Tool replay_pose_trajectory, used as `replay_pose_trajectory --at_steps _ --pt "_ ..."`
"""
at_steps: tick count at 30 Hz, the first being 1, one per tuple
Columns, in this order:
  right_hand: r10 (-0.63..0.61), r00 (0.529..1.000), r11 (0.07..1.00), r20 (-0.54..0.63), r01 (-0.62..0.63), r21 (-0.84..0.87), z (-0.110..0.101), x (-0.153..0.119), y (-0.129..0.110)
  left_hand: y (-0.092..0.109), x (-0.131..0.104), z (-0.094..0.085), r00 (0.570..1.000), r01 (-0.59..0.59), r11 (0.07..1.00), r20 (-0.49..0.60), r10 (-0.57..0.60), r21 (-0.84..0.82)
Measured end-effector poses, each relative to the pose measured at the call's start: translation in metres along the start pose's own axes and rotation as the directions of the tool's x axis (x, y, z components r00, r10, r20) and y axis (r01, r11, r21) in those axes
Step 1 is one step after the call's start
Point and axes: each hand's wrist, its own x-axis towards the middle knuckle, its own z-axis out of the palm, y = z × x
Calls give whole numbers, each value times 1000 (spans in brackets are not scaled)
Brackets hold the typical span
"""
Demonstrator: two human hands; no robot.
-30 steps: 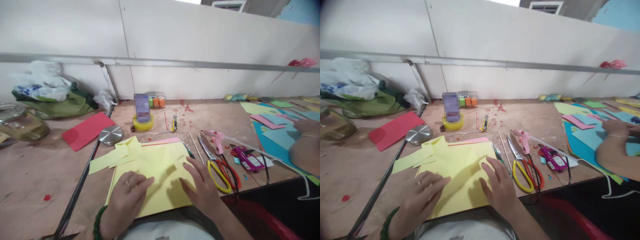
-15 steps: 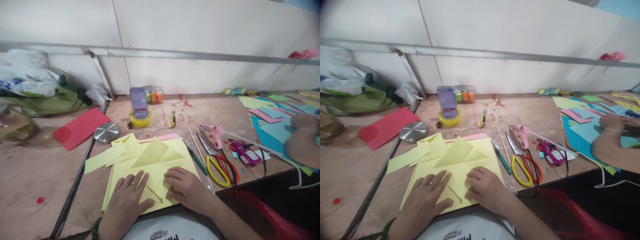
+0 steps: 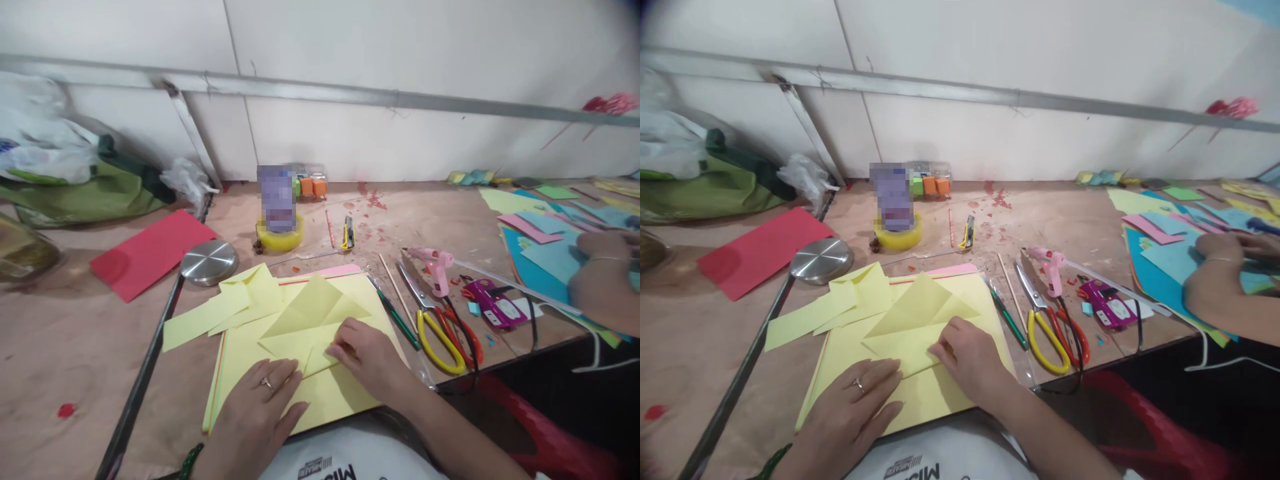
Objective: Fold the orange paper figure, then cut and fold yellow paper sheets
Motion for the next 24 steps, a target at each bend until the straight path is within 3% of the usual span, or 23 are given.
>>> replay_pose_trajectory --at_steps 10,24 --pt "-53 988 985 -145 27 -171 14 -1 3 -1 3 0 999 44 999 -14 -44 -11" --pt "-94 978 977 -185 55 -206 18 -1 5 0 3 4 1000 -14 998 -3 14 59"
